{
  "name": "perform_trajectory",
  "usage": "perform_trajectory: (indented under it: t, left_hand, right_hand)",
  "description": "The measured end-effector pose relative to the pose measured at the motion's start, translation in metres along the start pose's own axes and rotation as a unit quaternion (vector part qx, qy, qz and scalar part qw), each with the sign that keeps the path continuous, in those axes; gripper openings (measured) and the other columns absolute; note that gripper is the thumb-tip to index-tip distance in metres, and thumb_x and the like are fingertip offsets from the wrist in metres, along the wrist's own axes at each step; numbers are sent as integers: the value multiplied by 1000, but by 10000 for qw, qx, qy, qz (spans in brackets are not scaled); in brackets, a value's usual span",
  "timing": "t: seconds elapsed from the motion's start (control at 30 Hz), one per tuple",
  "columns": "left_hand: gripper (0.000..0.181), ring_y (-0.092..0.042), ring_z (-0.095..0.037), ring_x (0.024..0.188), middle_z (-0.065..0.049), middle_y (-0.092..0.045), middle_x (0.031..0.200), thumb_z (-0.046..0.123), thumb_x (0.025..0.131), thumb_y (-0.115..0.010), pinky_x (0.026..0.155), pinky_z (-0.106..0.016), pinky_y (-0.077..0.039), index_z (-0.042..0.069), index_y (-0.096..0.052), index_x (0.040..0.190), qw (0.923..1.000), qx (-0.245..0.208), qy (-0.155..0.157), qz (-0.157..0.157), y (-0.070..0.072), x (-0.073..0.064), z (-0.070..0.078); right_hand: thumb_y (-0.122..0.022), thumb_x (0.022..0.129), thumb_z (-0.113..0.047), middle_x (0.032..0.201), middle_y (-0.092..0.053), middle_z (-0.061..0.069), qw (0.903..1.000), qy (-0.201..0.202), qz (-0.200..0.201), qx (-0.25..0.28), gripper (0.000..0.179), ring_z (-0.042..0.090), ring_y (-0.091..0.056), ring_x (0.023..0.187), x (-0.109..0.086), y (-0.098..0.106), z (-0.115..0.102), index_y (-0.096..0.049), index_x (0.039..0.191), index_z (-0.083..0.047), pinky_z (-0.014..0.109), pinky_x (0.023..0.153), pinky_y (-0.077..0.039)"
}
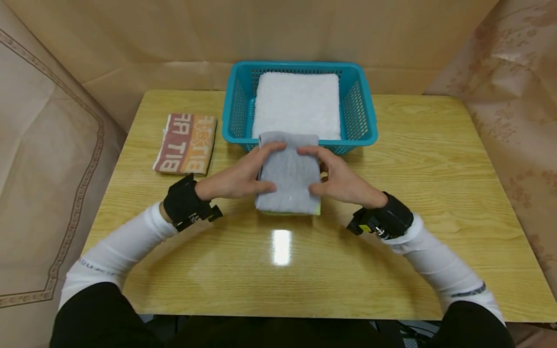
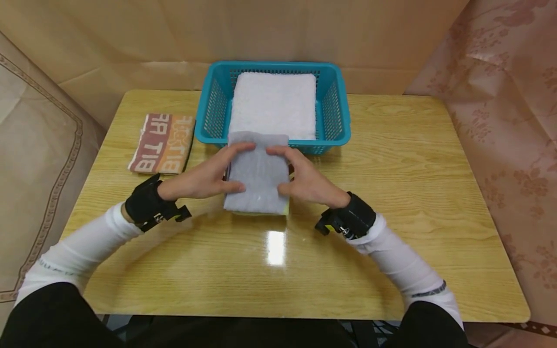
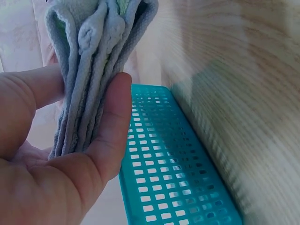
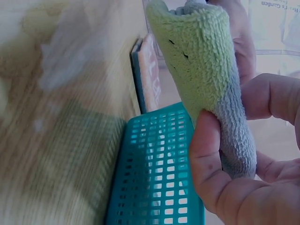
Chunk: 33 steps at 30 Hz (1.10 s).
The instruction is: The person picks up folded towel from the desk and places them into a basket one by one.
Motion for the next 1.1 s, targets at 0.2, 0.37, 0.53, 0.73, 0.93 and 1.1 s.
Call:
perform_trajectory:
  t: [0.2,0.37,0.53,0.73,0.93,1.1]
  left_hand:
    - [81,-31,-31,139,-20,-23,158,11,92,-72,111,-47,-31,2,-22,155,9998,175,-88,76,7,7,2]
    - [81,-34,-31,136,-19,-23,159,12,92,-72,110,-46,-32,3,-21,155,9994,318,-118,116,16,16,3]
    - [82,-35,-30,132,-17,-22,160,13,93,-72,108,-44,-33,4,-21,155,9987,507,-9,114,29,29,4]
    - [82,-38,-30,128,-19,-30,154,13,92,-73,107,-42,-35,3,-21,155,9967,770,-15,245,44,46,4]
    - [80,-40,-30,121,-18,-33,152,14,93,-71,102,-41,-36,6,-23,156,9958,831,38,385,57,58,0]
    - [73,-39,-29,116,-16,-35,150,14,95,-68,97,-41,-38,10,-28,155,9954,792,242,476,64,65,-6]
  right_hand:
    - [-66,82,8,148,-39,8,9998,88,133,-75,74,28,-52,108,6,7,-3,-41,149,-11,41,80,-47]
    - [-67,82,8,149,-38,8,9995,62,196,-258,75,29,-54,104,12,17,-7,-40,149,-11,42,84,-49]
    - [-66,81,9,149,-40,7,9978,183,410,-492,74,28,-53,94,21,29,-11,-41,148,-11,37,80,-48]
    - [-62,81,8,143,-47,6,9943,300,846,-571,70,25,-57,85,33,46,-13,-47,146,-13,26,69,-50]
    - [-58,83,6,138,-52,6,9931,193,1068,-437,59,25,-55,83,47,57,-10,-58,138,-14,26,66,-50]
    - [-57,83,6,134,-56,5,9917,104,1181,-503,54,25,-53,83,58,63,-11,-63,133,-13,26,66,-49]
Point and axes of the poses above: each hand's wrist, its own x-axis towards the middle knuckle, its own y-axis out of the back of the hand, z = x × y, the point moved 5 cm from there along x, towards the middle knuckle
